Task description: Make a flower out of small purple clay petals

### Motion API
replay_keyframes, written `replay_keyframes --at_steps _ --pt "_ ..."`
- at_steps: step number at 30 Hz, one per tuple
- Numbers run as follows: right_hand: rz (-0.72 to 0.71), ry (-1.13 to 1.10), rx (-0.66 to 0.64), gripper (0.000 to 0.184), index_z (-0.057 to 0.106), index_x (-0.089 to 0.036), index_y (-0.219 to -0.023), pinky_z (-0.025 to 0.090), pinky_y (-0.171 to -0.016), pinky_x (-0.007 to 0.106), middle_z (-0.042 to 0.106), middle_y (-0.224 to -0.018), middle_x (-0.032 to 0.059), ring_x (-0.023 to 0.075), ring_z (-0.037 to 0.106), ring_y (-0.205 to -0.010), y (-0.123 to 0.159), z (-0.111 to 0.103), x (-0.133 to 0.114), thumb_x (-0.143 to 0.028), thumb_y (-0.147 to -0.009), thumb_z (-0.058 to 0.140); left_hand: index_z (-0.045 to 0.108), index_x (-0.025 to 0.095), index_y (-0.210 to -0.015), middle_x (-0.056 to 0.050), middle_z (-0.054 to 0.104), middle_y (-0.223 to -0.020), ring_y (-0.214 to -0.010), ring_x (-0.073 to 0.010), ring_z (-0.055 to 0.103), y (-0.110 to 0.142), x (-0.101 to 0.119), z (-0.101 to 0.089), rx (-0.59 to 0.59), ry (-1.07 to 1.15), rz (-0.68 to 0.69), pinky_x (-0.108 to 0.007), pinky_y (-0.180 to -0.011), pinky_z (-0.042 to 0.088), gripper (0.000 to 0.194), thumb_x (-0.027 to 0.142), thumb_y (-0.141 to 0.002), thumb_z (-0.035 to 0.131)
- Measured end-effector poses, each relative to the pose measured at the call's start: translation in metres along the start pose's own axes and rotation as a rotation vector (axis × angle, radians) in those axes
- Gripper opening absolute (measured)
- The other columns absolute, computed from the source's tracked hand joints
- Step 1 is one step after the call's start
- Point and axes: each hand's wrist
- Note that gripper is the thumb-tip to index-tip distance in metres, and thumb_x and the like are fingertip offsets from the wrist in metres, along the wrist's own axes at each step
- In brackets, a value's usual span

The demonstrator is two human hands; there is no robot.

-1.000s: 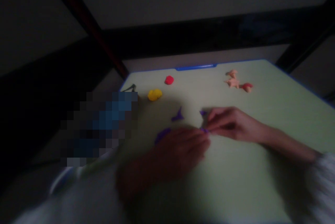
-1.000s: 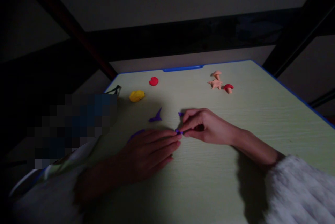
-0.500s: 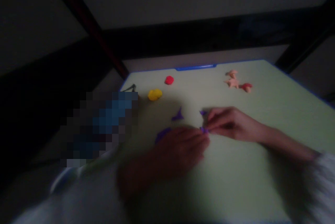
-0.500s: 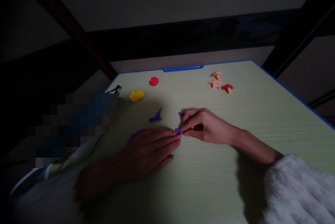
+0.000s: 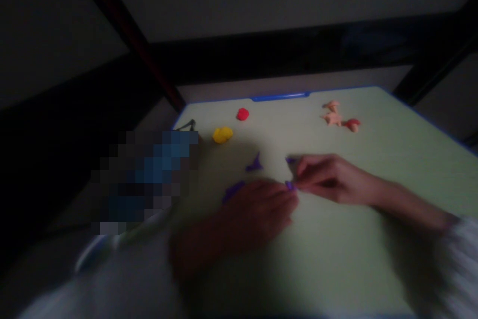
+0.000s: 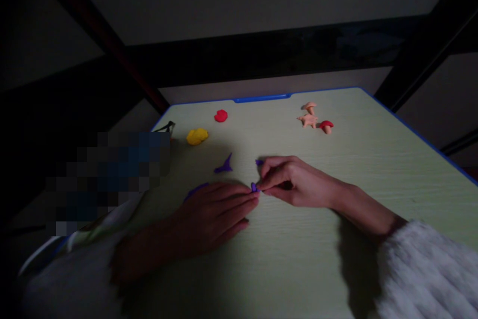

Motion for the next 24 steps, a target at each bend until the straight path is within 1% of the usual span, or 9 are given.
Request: replay_keyframes --at_steps 3,6,9,14,17,21,24 --pt "0.000 0.003 -0.007 0.017 0.071 -0.012 -0.090 0.048 -0.064 0.027 0.061 -0.086 0.0089 0.0140 0.058 -0.074 -0.0003 0.0000 -0.0004 -0.018 -0.085 0.055 0.057 0.013 -0.106 -0.004 0.067 -0.105 -0.100 -0.0163 0.057 0.0017 -0.0008 -0.0001 0.024 0.006 0.025 -0.030 -0.086 0.044 0.023 0.024 -0.088 0.047" --pt "0.001 -0.013 0.009 0.019 0.070 -0.013 -0.096 0.049 -0.066 0.027 0.061 -0.087 0.0088 0.0145 0.058 -0.076 -0.0005 0.0001 -0.0009 -0.017 -0.084 0.056 0.057 0.013 -0.105 -0.004 0.068 -0.104 -0.100 -0.0161 0.057 0.0033 -0.0016 0.0002 0.068 0.004 0.032 -0.030 -0.085 0.045 0.022 0.022 -0.088 0.047" --pt "-0.013 -0.012 0.021 0.022 0.068 -0.013 -0.101 0.049 -0.067 0.027 0.060 -0.089 0.0095 0.0152 0.058 -0.079 0.0007 -0.0003 -0.0014 -0.018 -0.084 0.056 0.059 0.014 -0.102 -0.004 0.069 -0.100 -0.095 -0.0157 0.059 0.0032 -0.0016 0.0008 0.061 0.003 0.024 -0.029 -0.082 0.046 0.020 0.022 -0.089 0.047" --pt "-0.045 0.086 -0.038 0.023 0.068 -0.013 -0.103 0.046 -0.063 0.025 0.058 -0.091 0.0094 0.0143 0.057 -0.078 0.0036 -0.0008 -0.0012 -0.015 -0.084 0.055 0.060 0.013 -0.098 -0.004 0.069 -0.095 -0.092 -0.0156 0.060 0.0017 -0.0009 0.0022 0.087 0.010 0.024 -0.029 -0.081 0.046 0.018 0.022 -0.088 0.047" --pt "-0.064 0.143 -0.062 0.023 0.067 -0.014 -0.102 0.045 -0.064 0.025 0.058 -0.093 0.0089 0.0140 0.056 -0.078 0.0041 -0.0007 -0.0015 -0.013 -0.082 0.056 0.060 0.012 -0.098 -0.004 0.070 -0.093 -0.091 -0.0162 0.060 0.0023 -0.0013 0.0035 0.105 0.009 0.038 -0.030 -0.080 0.047 0.018 0.021 -0.088 0.048" --pt "-0.069 0.131 -0.060 0.024 0.066 -0.013 -0.104 0.045 -0.065 0.025 0.058 -0.093 0.0089 0.0141 0.056 -0.079 0.0050 0.0000 -0.0015 -0.014 -0.083 0.054 0.060 0.013 -0.100 -0.003 0.070 -0.095 -0.094 -0.0157 0.060 0.0044 -0.0029 0.0041 0.122 0.012 0.058 -0.029 -0.080 0.046 0.018 0.020 -0.086 0.052" --pt "-0.092 0.115 -0.040 0.026 0.065 -0.013 -0.107 0.046 -0.066 0.025 0.057 -0.092 0.0091 0.0145 0.055 -0.080 0.0054 0.0004 -0.0013 -0.016 -0.084 0.054 0.060 0.013 -0.097 -0.002 0.070 -0.094 -0.093 -0.0150 0.060 0.0056 -0.0038 0.0027 0.146 0.017 0.069 -0.029 -0.079 0.046 0.015 0.018 -0.084 0.054"
Point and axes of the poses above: each hand's wrist, its own y-axis away from the middle knuckle, its own z-axis out of the palm, x = y × z
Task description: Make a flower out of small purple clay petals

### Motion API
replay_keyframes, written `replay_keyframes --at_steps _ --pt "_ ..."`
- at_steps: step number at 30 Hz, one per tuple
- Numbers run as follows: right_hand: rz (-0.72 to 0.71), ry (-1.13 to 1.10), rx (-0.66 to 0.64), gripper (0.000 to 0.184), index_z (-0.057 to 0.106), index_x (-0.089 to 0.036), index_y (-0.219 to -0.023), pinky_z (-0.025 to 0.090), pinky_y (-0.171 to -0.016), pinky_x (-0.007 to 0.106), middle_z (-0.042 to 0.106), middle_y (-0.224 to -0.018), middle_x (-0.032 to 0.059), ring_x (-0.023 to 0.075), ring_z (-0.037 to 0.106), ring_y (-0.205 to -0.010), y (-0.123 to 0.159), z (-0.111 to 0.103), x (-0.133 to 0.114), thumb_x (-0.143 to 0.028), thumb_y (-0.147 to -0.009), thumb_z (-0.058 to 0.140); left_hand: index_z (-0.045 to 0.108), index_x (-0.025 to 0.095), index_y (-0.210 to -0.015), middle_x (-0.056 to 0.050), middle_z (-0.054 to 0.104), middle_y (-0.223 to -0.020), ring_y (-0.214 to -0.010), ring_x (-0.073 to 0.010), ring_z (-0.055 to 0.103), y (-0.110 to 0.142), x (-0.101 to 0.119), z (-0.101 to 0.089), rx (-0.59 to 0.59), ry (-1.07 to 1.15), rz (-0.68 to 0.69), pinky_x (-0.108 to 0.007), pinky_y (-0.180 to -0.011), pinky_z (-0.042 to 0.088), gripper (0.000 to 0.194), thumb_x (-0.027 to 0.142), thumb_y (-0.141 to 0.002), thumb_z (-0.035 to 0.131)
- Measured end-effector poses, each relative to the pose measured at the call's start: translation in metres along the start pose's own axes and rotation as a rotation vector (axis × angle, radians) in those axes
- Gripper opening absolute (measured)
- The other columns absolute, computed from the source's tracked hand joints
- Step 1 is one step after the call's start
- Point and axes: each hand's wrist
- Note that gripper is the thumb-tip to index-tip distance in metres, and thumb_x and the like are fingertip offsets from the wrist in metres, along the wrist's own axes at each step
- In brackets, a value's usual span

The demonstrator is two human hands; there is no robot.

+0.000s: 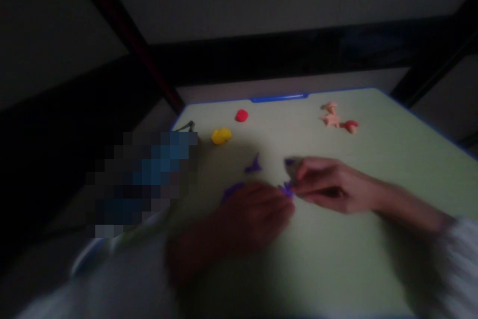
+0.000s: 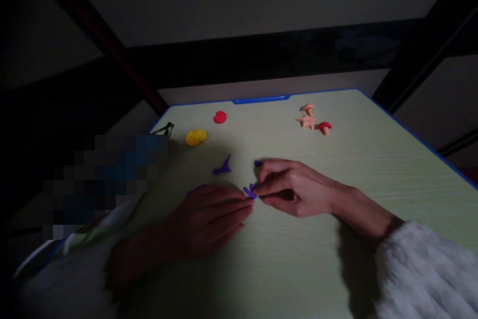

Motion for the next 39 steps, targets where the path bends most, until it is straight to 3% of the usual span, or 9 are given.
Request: replay_keyframes --at_steps 7,15,33,39 --pt "-0.047 0.111 -0.050 0.021 0.068 -0.013 -0.099 0.044 -0.075 0.031 0.058 -0.093 0.0099 0.0176 0.053 -0.087 -0.0031 -0.0004 -0.0037 -0.017 -0.083 0.054 0.060 0.013 -0.091 -0.003 0.070 -0.086 -0.084 -0.0154 0.061 0.0004 0.0003 -0.0004 0.004 0.021 -0.001 -0.029 -0.074 0.045 0.011 0.017 -0.084 0.054" --pt "-0.022 0.018 0.020 0.024 0.067 -0.013 -0.104 0.044 -0.067 0.026 0.056 -0.091 0.0087 0.0145 0.053 -0.081 0.0003 -0.0010 -0.0030 -0.016 -0.083 0.055 0.061 0.013 -0.089 -0.003 0.070 -0.086 -0.084 -0.0150 0.061 -0.0005 -0.0002 -0.0012 0.008 0.020 -0.009 -0.029 -0.075 0.046 0.011 0.017 -0.084 0.052" --pt "-0.030 0.047 -0.019 0.021 0.068 -0.013 -0.099 0.043 -0.071 0.028 0.056 -0.090 0.0082 0.0152 0.053 -0.082 -0.0008 -0.0011 -0.0045 -0.018 -0.083 0.055 0.061 0.013 -0.092 -0.003 0.069 -0.087 -0.083 -0.0155 0.060 -0.0030 0.0020 -0.0013 -0.012 0.004 -0.021 -0.029 -0.072 0.046 0.013 0.018 -0.085 0.051" --pt "-0.044 0.036 0.020 0.026 0.066 -0.015 -0.106 0.044 -0.070 0.029 0.056 -0.088 0.0075 0.0153 0.053 -0.080 0.0007 -0.0030 -0.0052 -0.017 -0.083 0.055 0.060 0.013 -0.094 -0.003 0.069 -0.088 -0.086 -0.0153 0.060 -0.0016 0.0018 -0.0001 -0.025 0.022 -0.045 -0.029 -0.075 0.047 0.014 0.018 -0.085 0.052"
Point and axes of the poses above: each hand's wrist, its own y-axis away from the middle knuckle, its own z-axis out of the palm, x = y × z
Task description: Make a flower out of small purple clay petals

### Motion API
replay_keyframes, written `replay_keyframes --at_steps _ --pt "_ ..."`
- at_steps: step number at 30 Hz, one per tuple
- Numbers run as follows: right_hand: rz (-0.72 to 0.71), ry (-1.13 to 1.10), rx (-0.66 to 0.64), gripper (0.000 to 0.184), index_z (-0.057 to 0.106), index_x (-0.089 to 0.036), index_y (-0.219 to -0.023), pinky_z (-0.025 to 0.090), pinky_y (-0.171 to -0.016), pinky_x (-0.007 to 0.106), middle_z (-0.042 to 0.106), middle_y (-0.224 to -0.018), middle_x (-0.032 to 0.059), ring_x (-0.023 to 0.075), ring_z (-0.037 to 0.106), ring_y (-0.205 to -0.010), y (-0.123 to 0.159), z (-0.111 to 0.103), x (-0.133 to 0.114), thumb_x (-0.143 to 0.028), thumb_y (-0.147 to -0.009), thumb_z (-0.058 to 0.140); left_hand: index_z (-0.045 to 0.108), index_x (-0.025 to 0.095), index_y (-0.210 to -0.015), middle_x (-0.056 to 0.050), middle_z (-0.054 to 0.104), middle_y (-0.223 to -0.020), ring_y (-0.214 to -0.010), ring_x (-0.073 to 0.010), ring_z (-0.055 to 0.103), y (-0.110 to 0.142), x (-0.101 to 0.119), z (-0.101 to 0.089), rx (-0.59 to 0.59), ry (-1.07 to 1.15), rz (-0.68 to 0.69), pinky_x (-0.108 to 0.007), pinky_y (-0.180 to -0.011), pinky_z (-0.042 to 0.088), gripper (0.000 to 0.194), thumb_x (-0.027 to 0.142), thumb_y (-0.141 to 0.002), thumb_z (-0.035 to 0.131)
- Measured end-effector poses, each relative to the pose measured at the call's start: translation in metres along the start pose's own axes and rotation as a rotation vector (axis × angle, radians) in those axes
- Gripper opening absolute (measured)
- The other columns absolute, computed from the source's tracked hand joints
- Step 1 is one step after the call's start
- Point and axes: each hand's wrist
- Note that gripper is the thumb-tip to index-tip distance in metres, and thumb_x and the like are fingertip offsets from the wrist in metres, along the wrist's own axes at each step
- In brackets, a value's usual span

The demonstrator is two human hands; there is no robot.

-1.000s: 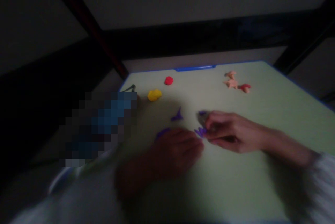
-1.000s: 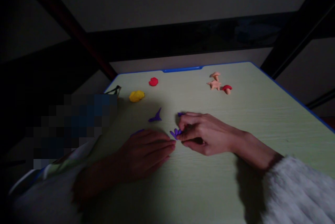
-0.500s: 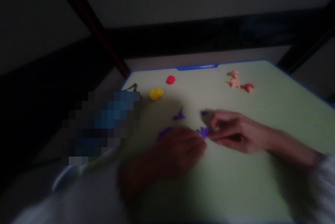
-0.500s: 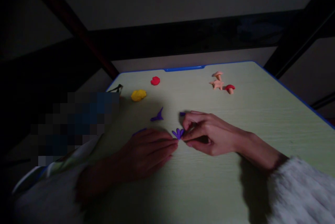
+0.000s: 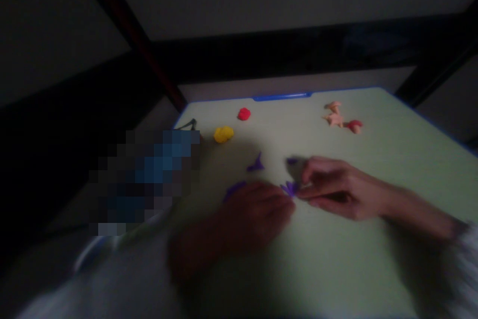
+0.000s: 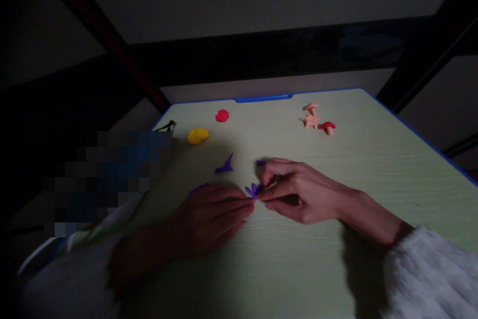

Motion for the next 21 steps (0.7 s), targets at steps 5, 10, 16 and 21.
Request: replay_keyframes --at_steps 5,10,16,21 --pt "-0.007 0.045 -0.046 0.031 0.063 -0.016 -0.112 0.043 -0.068 0.029 0.054 -0.086 0.0071 0.0160 0.051 -0.079 -0.0009 0.0003 -0.0020 -0.018 -0.082 0.056 0.060 0.013 -0.092 -0.003 0.069 -0.088 -0.086 -0.0151 0.060 -0.0005 -0.0004 0.0003 0.007 0.017 0.007 -0.028 -0.075 0.047 0.012 0.016 -0.084 0.052" --pt "-0.002 0.071 -0.086 0.030 0.064 -0.016 -0.111 0.042 -0.070 0.029 0.054 -0.086 0.0072 0.0168 0.050 -0.082 -0.0029 -0.0006 -0.0032 -0.017 -0.083 0.055 0.060 0.013 -0.090 -0.003 0.069 -0.085 -0.084 -0.0147 0.061 -0.0007 0.0002 0.0004 -0.012 0.014 0.002 -0.028 -0.074 0.048 0.010 0.017 -0.084 0.052" --pt "0.034 0.055 -0.088 0.022 0.067 -0.014 -0.101 0.042 -0.070 0.028 0.055 -0.088 0.0086 0.0166 0.051 -0.082 -0.0044 0.0002 -0.0060 -0.015 -0.083 0.054 0.061 0.013 -0.089 -0.003 0.069 -0.083 -0.080 -0.0146 0.061 0.0012 -0.0035 0.0002 0.048 0.015 -0.002 -0.028 -0.073 0.049 0.011 0.013 -0.084 0.051" --pt "0.060 -0.141 0.025 0.020 0.068 -0.014 -0.099 0.044 -0.061 0.025 0.055 -0.085 0.0069 0.0135 0.053 -0.075 -0.0004 0.0034 0.0006 -0.017 -0.083 0.057 0.061 0.012 -0.092 -0.005 0.070 -0.085 -0.081 -0.0155 0.062 0.0012 -0.0090 0.0011 0.121 -0.023 -0.084 -0.028 -0.076 0.050 0.013 0.011 -0.083 0.052"
Point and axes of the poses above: each hand's wrist, its own y-axis away from the middle knuckle, its own z-axis out of the palm, x = y × z
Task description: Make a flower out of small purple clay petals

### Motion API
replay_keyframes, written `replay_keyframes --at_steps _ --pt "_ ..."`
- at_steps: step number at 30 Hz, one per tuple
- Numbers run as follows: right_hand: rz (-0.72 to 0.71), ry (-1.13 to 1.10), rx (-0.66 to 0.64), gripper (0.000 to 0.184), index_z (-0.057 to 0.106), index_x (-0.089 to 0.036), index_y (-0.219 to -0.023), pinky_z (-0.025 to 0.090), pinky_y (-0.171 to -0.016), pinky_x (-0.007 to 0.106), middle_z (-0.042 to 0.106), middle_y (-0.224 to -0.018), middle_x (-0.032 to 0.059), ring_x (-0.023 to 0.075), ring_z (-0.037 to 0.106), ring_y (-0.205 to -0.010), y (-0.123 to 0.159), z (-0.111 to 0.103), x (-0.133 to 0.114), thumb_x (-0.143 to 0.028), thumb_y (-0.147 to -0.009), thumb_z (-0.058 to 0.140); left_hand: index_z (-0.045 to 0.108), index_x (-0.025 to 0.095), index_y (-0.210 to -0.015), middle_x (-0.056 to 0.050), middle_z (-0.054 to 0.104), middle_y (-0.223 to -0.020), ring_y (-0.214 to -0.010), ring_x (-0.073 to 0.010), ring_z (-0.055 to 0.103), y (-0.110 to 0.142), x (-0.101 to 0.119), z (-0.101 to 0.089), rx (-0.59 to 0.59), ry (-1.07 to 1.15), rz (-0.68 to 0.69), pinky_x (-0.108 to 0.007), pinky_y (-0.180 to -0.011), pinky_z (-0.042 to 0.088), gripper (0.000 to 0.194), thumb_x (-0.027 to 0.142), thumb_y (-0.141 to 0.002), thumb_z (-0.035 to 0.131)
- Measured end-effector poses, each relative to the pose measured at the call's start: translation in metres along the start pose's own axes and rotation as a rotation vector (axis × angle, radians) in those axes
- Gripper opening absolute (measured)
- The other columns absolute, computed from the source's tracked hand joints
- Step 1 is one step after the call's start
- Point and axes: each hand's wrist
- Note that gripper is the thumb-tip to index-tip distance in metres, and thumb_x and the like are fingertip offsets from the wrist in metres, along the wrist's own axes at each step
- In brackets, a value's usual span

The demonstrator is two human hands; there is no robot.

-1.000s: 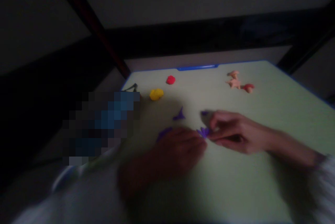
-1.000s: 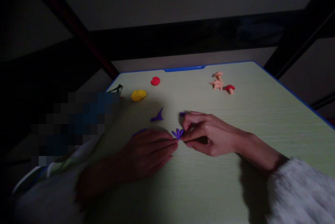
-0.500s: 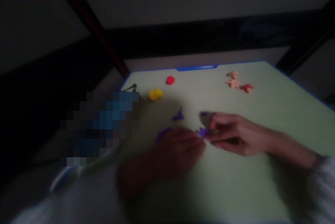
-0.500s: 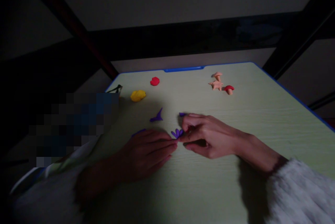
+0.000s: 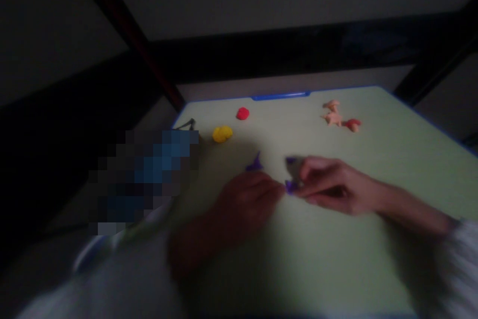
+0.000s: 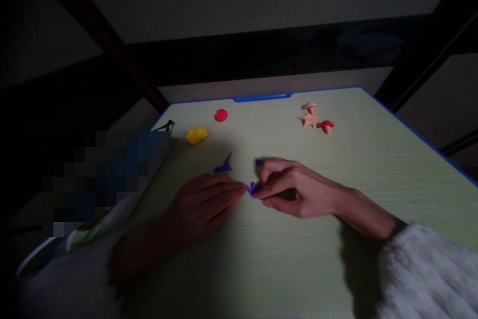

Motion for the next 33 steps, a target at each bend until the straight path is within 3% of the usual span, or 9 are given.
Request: replay_keyframes --at_steps 5,8,15,24,31,33 --pt "-0.005 0.033 0.069 0.015 0.068 -0.010 -0.075 0.041 -0.058 0.024 0.055 -0.078 0.0068 0.0122 0.052 -0.068 0.000 -0.005 0.002 -0.015 -0.082 0.056 0.061 0.013 -0.096 -0.005 0.069 -0.090 -0.084 -0.0161 0.062 -0.002 -0.001 0.003 -0.031 -0.005 -0.089 -0.031 -0.079 0.050 0.017 0.011 -0.084 0.050" --pt "0.002 0.076 0.063 0.017 0.065 -0.011 -0.070 0.040 -0.057 0.024 0.054 -0.077 0.0062 0.0124 0.052 -0.068 -0.001 -0.007 0.002 -0.014 -0.082 0.054 0.059 0.013 -0.099 -0.006 0.069 -0.090 -0.083 -0.0168 0.063 -0.005 -0.001 0.005 -0.093 -0.022 -0.120 -0.033 -0.078 0.050 0.018 0.014 -0.085 0.048" --pt "0.017 0.128 0.075 0.015 0.068 -0.012 -0.087 0.043 -0.061 0.026 0.057 -0.080 0.0070 0.0139 0.053 -0.071 -0.001 -0.005 0.004 -0.016 -0.084 0.054 0.056 0.014 -0.107 -0.005 0.069 -0.090 -0.082 -0.0183 0.063 -0.006 -0.002 0.011 -0.160 -0.081 -0.131 -0.033 -0.074 0.051 0.023 0.017 -0.085 0.051" --pt "0.069 0.181 0.174 0.017 0.068 -0.013 -0.078 0.043 -0.058 0.024 0.058 -0.075 0.0051 0.0125 0.054 -0.066 -0.001 -0.006 0.006 -0.018 -0.084 0.053 0.058 0.014 -0.105 -0.005 0.069 -0.080 -0.076 -0.0163 0.064 -0.004 0.000 0.010 -0.079 -0.091 -0.136 -0.032 -0.074 0.051 0.021 0.017 -0.086 0.050" --pt "0.268 0.333 0.433 0.014 0.069 -0.014 -0.077 0.044 -0.061 0.027 0.058 -0.077 0.0051 0.0146 0.056 -0.067 -0.004 -0.006 0.014 -0.019 -0.081 0.057 0.059 0.015 -0.102 -0.005 0.069 -0.077 -0.075 -0.0155 0.064 -0.004 0.001 0.009 -0.080 -0.113 -0.163 -0.031 -0.073 0.052 0.019 0.022 -0.088 0.047" --pt "0.289 0.373 0.453 0.012 0.070 -0.014 -0.082 0.045 -0.065 0.029 0.058 -0.080 0.0062 0.0166 0.056 -0.071 -0.005 -0.005 0.015 -0.020 -0.078 0.059 0.058 0.015 -0.102 -0.005 0.069 -0.077 -0.074 -0.0154 0.064 -0.004 0.002 0.008 -0.066 -0.115 -0.156 -0.031 -0.073 0.051 0.019 0.023 -0.088 0.047"
Point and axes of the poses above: each hand's wrist, its own y-axis away from the middle knuckle, its own z-axis out of the palm, x = y × z
